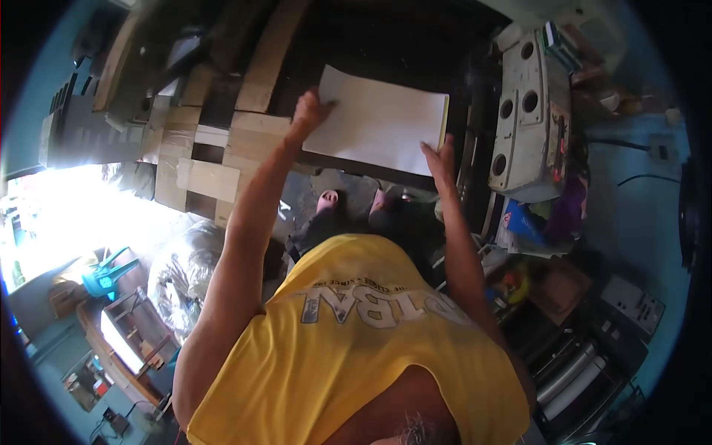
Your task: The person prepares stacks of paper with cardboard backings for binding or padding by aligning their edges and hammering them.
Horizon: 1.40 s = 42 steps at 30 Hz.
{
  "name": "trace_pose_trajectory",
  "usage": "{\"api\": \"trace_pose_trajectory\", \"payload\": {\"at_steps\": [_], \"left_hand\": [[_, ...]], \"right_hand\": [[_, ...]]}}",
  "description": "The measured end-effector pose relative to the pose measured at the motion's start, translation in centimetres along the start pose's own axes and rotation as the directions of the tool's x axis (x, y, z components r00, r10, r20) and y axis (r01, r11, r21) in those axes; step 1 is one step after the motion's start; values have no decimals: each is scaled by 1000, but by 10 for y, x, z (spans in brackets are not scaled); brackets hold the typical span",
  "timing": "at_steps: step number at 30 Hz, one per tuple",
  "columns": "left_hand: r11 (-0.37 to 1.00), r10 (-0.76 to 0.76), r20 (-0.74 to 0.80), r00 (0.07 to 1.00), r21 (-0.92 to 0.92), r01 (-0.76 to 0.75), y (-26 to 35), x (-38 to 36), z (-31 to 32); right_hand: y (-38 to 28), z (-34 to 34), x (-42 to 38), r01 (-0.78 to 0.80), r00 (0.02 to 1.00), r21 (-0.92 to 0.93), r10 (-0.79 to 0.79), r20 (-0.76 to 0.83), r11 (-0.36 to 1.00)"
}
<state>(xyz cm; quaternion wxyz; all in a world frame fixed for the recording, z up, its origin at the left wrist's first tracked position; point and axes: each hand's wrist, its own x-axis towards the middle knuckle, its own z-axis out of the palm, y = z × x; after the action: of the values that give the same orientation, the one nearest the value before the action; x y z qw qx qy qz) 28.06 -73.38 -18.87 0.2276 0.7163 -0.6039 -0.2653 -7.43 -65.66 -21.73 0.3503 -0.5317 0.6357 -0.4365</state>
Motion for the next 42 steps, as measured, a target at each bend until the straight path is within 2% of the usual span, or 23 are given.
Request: {"api": "trace_pose_trajectory", "payload": {"at_steps": [2, 3, 4, 6, 7, 8, 10, 12, 13, 15, 16, 17, 18, 19, 20, 22, 26, 27, 30, 31, 35, 38, 42], "left_hand": [[991, -82, -44, 996, 104, 86, 28, -8, -13], [982, -23, -73, 997, 187, 37, 45, -13, -18], [955, -16, -41, 999, 294, 27, 58, -16, -16], [876, -5, 18, 1000, 482, -4, 85, -19, -3], [797, 93, 76, 993, 592, -120, 101, -26, 4], [725, 110, 147, 983, 665, -180, 102, -21, 20], [589, 44, 139, 989, 796, -138, 97, -13, 49], [671, 15, 176, 984, 728, -141, 99, -10, 32], [711, 8, 190, 982, 690, -139, 101, -7, 18], [856, -8, 54, 999, 516, -21, 79, 3, -1], [911, -25, -17, 1000, 411, 30, 66, 11, -15], [999, 27, 47, 999, -22, -26, 67, 2, -46], [930, 39, 77, 996, -368, -8, 54, 0, -55], [843, 40, 94, 995, -537, 17, 65, -13, -77], [728, 44, 116, 992, -684, 48, 76, -31, -98], [665, 66, 156, 986, -744, 74, 65, -53, -117], [451, 214, 25, 977, -889, -76, 34, -60, -97], [434, 304, -68, 950, -878, -201, 55, -62, -102], [573, 347, -84, 934, -770, -282, 70, -44, -96], [667, 371, -29, 928, -686, -289, 61, -27, -93], [546, 295, -68, 953, -807, -227, 73, -2, -88], [486, 288, -263, 921, -789, -377, 94, -20, -102], [651, 336, -27, 941, -716, -253, 68, -7, -82]], "right_hand": [[-50, -18, 7, -121, 988, -123, 131, 84, 985], [-20, -18, 24, -137, 987, -14, 138, 83, 990], [-41, -27, 37, -434, 886, 144, 392, 249, 890], [-51, -28, 55, -195, 905, -138, 233, 356, 971], [-81, -20, 51, -119, 917, -490, 285, 279, 863], [-112, -3, 45, -47, 937, -775, 297, 184, 630], [-108, 28, 34, 50, 963, -818, 191, 192, 574], [-81, 44, 38, 89, 993, -887, 26, 113, 453], [-74, 38, 40, 95, 990, -854, 41, 135, 512], [-89, 15, 51, 117, 980, -771, 51, 190, 626], [-98, 4, 50, 136, 987, -686, -35, 159, 715], [-99, -10, 52, 118, 987, -448, -56, 149, 886], [-99, -23, 55, 103, 987, -171, -79, 141, 980], [-98, -32, 54, 41, 993, 144, -57, 106, 989], [-101, -37, 48, -20, 996, 447, -22, 88, 894], [-146, -54, 26, -72, 995, 586, 14, 103, 807], [-125, -43, -7, 8, 1000, 680, -22, 11, 733], [-124, -40, -11, 27, 997, 588, -66, 44, 808], [-127, -27, -9, 171, 981, 380, -123, -147, 909], [-129, -25, -2, 154, 985, 364, -114, -128, 919], [-138, -29, 15, 173, 982, 356, -135, -129, 918], [-146, -32, 15, 238, 966, 365, -180, -186, 900], [-135, -32, 19, 169, 983, 310, -139, -119, 936]]}}
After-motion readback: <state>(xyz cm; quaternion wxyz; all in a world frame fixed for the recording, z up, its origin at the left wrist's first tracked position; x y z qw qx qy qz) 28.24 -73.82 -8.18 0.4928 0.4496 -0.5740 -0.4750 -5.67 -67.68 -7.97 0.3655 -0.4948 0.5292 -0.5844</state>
